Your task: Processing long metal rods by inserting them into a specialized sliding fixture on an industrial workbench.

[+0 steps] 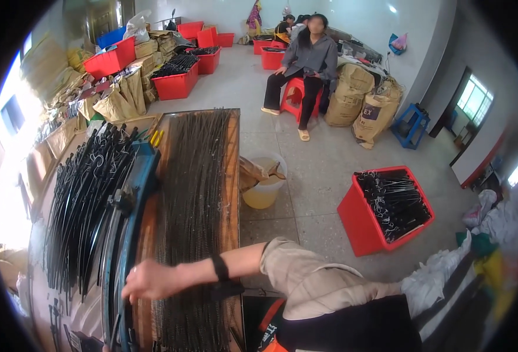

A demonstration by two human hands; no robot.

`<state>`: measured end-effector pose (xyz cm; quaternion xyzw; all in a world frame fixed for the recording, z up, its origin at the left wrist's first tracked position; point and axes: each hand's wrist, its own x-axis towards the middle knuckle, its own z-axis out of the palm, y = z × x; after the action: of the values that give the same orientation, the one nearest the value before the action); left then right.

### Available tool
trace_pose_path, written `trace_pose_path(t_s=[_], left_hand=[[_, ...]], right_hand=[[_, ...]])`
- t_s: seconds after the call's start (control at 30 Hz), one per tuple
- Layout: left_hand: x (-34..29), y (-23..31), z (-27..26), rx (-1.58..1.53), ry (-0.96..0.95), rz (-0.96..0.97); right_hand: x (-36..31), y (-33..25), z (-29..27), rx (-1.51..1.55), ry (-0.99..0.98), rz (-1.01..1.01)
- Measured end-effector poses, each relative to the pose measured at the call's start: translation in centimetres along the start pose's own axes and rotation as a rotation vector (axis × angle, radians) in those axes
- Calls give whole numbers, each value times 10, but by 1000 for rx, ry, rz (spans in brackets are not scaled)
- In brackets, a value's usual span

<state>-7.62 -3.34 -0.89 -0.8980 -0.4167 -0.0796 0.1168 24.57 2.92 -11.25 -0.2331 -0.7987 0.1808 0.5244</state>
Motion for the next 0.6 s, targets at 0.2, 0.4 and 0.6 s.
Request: trace_pose_path(t_s=[0.2,0.4,0.6], left_hand=[[-5,20,-26,-131,15,-130],[-10,24,-24,-217,67,-131],[-18,16,-16,-70,-60,-104]], right_hand=[[-1,2,-26,-214,51,2],[9,-10,4,-162,84,-138],[10,-17,27,-141,219,-218]])
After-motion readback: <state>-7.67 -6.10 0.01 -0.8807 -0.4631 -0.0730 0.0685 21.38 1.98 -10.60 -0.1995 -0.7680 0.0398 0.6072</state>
